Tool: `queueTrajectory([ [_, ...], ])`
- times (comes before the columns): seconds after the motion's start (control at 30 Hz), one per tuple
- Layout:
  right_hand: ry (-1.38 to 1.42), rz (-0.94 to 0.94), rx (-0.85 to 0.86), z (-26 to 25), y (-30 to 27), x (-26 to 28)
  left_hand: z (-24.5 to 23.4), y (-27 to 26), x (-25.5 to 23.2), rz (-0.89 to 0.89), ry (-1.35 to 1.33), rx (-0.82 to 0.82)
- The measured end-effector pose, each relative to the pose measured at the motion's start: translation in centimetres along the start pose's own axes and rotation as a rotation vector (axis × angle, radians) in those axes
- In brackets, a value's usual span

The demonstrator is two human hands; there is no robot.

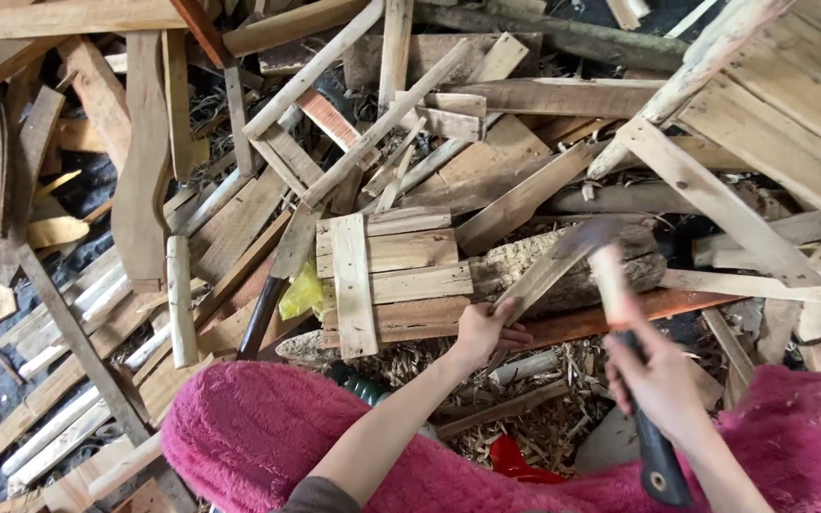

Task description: Assembling a wooden structure by hammering nails into wooden slats

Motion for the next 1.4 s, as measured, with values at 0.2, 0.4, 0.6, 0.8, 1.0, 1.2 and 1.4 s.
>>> queueTrajectory([
  [0.2,0.017,0.1,0.009,-2.7,-0.5,0.7,0.0,0.7,0.4,-0.001,-0.002,-0.015],
  [0.4,-0.021,-0.17,-0.042,-1.9,0.0,1.8,0.3,0.1,-0.2,-0.007,0.023,-0.009],
  [0.6,-0.07,0.189,0.082,-2.5,1.7,-0.9,0.7,-0.4,-0.3,-0.037,0.064,-0.08],
  [0.8,-0.081,-0.13,-0.012,-2.4,0.1,1.9,0.3,-0.9,-0.5,0.079,0.134,-0.027],
  [1.0,-0.623,0.006,0.0,-2.0,1.6,-2.4,0.9,-1.4,-0.7,0.145,0.194,-0.026],
  [1.2,-0.681,-0.027,-0.004,-1.1,0.5,-0.7,0.7,-1.8,-1.8,0.104,0.21,-0.037],
  [1.4,-0.687,-0.58,-0.206,-1.6,-1.9,2.5,0.4,-1.4,-1.4,0.072,0.153,-0.035],
])
Point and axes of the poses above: each hand's wrist, its own y-axis towards the middle knuckle, its own z-axis out of the palm, x = y × z, the point moved 3 cm from there along y, towards the middle knuckle, and after that the axes turned 3 degrees about -y, right-handed, at the moved point
